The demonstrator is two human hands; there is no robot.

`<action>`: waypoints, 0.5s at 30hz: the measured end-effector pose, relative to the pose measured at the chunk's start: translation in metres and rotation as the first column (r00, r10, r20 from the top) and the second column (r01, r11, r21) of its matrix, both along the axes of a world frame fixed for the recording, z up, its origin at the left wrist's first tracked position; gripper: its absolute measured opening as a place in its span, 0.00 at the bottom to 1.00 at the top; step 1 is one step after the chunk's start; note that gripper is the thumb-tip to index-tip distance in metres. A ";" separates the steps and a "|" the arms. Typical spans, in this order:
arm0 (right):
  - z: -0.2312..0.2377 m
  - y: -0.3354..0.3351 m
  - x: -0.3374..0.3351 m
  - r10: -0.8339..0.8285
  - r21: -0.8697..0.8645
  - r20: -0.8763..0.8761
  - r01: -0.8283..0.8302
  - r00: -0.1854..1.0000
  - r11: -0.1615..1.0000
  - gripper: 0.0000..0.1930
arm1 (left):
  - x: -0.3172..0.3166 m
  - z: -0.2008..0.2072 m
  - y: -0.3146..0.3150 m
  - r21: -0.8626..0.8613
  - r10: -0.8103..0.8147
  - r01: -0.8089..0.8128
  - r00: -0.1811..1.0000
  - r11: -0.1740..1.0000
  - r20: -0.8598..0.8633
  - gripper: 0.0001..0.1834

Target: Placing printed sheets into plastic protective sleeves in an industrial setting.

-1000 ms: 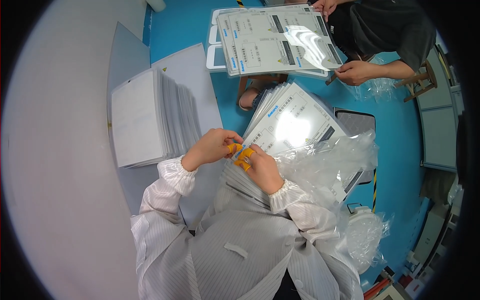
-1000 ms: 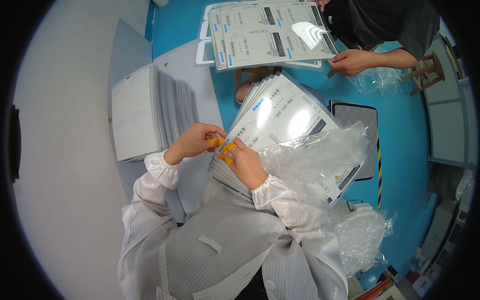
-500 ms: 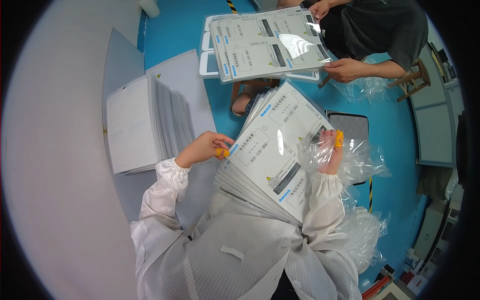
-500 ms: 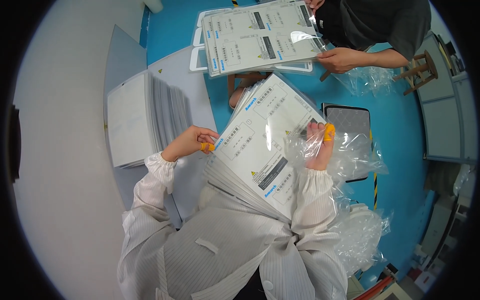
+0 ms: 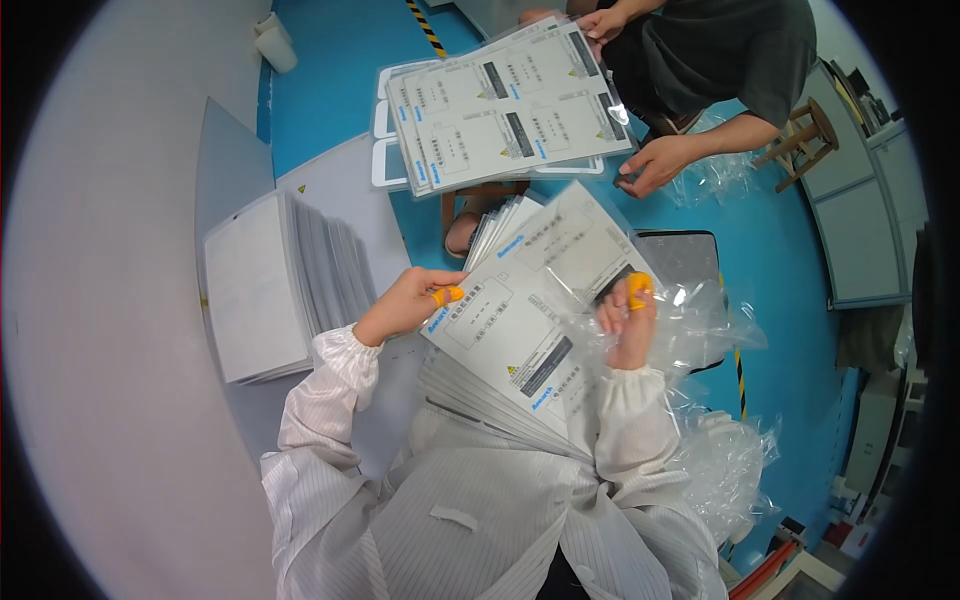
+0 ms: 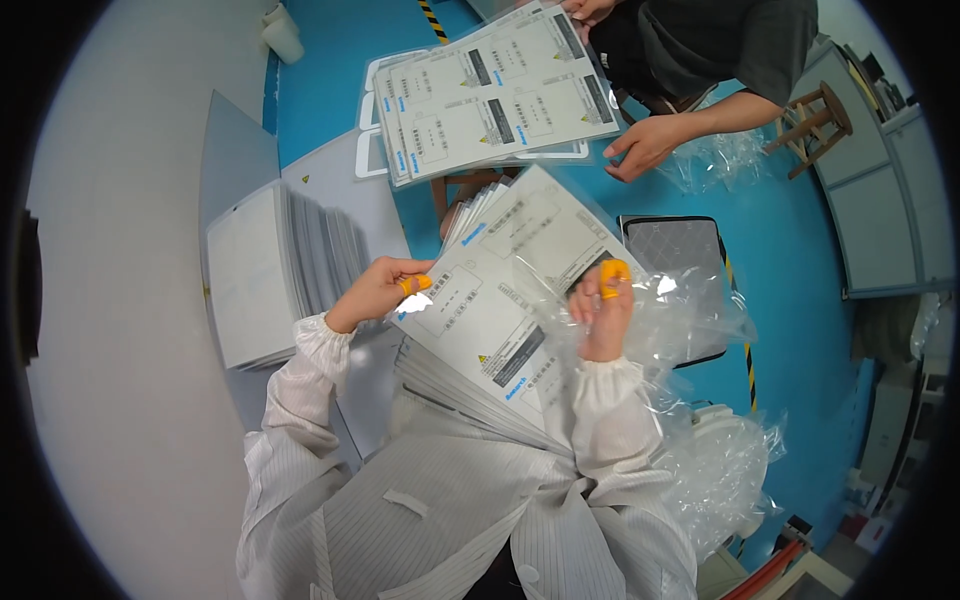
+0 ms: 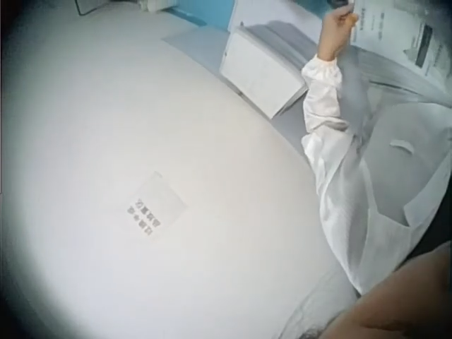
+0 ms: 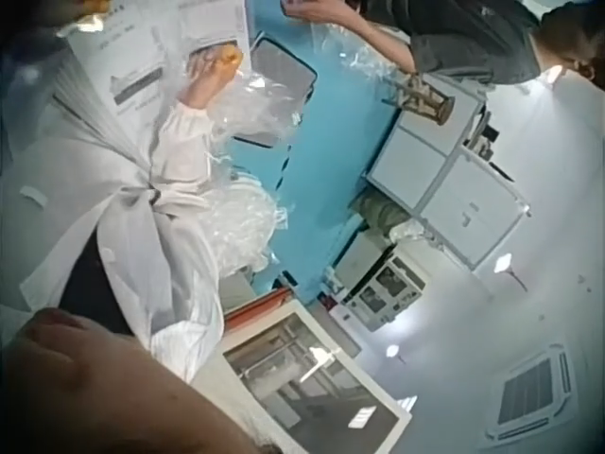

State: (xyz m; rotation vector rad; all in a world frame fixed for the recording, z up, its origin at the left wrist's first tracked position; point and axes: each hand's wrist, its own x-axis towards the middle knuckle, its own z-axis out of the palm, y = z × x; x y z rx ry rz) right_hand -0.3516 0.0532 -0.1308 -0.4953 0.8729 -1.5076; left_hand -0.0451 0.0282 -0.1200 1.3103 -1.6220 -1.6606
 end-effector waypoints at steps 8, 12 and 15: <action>0.050 0.049 -0.255 -0.554 -0.180 -0.154 0.528 0.818 0.830 0.10 | 0.109 -0.018 -0.049 0.079 0.375 -0.368 0.921 0.926 -0.107 0.15; 0.065 0.107 -0.339 -0.750 -0.328 -0.054 0.697 0.660 0.637 0.10 | 0.147 -0.028 -0.080 0.083 0.516 -0.517 0.804 0.852 -0.296 0.15; 0.065 0.126 -0.338 -0.816 -0.325 -0.029 0.767 0.577 0.554 0.11 | 0.154 -0.015 -0.090 0.079 0.567 -0.589 0.720 0.804 -0.399 0.17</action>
